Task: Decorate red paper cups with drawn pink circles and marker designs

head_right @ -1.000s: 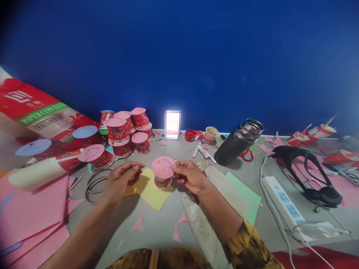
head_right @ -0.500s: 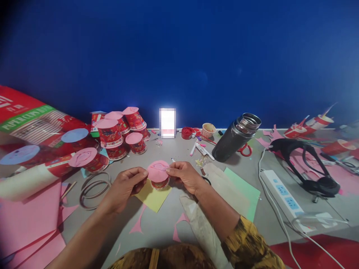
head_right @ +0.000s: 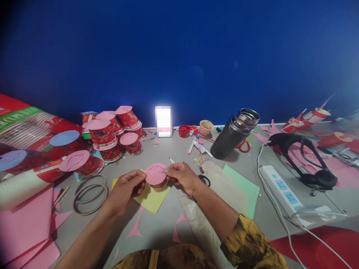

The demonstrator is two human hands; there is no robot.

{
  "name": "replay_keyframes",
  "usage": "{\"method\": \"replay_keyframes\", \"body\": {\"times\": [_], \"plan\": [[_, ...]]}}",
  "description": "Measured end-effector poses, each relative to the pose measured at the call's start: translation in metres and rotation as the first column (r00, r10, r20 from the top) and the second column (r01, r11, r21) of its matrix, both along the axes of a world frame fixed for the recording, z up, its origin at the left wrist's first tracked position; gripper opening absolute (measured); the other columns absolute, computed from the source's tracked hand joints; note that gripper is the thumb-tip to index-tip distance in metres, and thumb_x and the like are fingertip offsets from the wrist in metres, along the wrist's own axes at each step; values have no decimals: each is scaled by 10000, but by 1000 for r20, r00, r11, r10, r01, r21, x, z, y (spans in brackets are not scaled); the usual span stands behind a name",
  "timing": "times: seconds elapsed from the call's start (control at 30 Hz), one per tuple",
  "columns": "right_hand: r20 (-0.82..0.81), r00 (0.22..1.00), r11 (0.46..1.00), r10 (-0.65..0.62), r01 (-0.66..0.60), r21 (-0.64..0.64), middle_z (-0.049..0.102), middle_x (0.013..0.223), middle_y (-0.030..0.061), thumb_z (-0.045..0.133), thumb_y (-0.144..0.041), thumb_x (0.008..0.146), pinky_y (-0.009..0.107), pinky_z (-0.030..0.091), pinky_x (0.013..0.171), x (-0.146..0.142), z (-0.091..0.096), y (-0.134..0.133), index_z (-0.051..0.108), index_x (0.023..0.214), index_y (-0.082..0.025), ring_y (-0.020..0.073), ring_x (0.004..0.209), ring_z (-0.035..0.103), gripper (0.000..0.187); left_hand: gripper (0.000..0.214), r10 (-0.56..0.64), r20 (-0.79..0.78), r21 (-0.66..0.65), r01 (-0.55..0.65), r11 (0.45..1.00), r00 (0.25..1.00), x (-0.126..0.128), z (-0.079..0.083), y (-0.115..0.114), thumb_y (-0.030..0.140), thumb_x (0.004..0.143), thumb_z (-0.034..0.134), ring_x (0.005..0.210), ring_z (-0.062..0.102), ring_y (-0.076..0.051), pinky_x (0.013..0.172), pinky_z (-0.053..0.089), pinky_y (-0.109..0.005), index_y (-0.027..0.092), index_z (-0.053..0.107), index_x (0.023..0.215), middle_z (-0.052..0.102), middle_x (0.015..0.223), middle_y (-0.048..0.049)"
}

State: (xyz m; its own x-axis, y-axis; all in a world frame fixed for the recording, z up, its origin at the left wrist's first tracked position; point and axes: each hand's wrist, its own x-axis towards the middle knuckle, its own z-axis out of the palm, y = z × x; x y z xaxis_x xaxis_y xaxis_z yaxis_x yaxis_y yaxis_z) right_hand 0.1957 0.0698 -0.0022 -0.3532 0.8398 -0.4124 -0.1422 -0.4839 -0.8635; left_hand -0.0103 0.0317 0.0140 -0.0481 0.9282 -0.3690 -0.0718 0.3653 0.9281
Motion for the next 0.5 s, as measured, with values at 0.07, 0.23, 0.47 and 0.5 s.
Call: {"method": "replay_keyframes", "body": {"times": [0.07, 0.23, 0.47, 0.5], "plan": [[1, 1000, 1000, -8, 8, 3, 602, 609, -9, 965, -597, 503, 197, 183, 435, -2, -1, 0, 644, 652, -167, 65, 508, 394, 556, 421, 4, 7, -2, -4, 1000, 1000, 0, 0, 0, 533, 626, 803, 466, 427, -69, 479, 269, -197, 180, 578, 591, 529, 535, 43], [26, 996, 993, -82, 79, 85, 511, 561, -60, 934, -608, 567, 211, 223, 457, -4, -6, 0, 625, 678, -181, 66, 498, 364, 539, 414, 16, 21, 0, -16, 1000, 1000, 0, 2, 2, 526, 627, 805, 466, 423, -63, 479, 264, -195, 175, 586, 604, 530, 541, 48], [163, 958, 907, -235, 156, 391, 674, 876, 19, 849, -472, 758, 269, 427, 614, -4, -3, -5, 734, 991, -211, 153, 726, 563, 368, 416, 16, 34, -4, -16, 1000, 999, -1, 1, 3, 518, 626, 822, 468, 425, -66, 476, 264, -196, 173, 591, 597, 534, 540, 41], [210, 945, 861, -251, 118, 495, 698, 1004, 46, 819, -437, 796, 287, 469, 673, -4, -2, -7, 737, 1088, -224, 178, 819, 608, 371, 415, 16, 34, -4, -16, 1000, 999, -1, 0, 3, 519, 626, 821, 467, 426, -68, 476, 267, -197, 174, 594, 599, 536, 540, 40]]}}
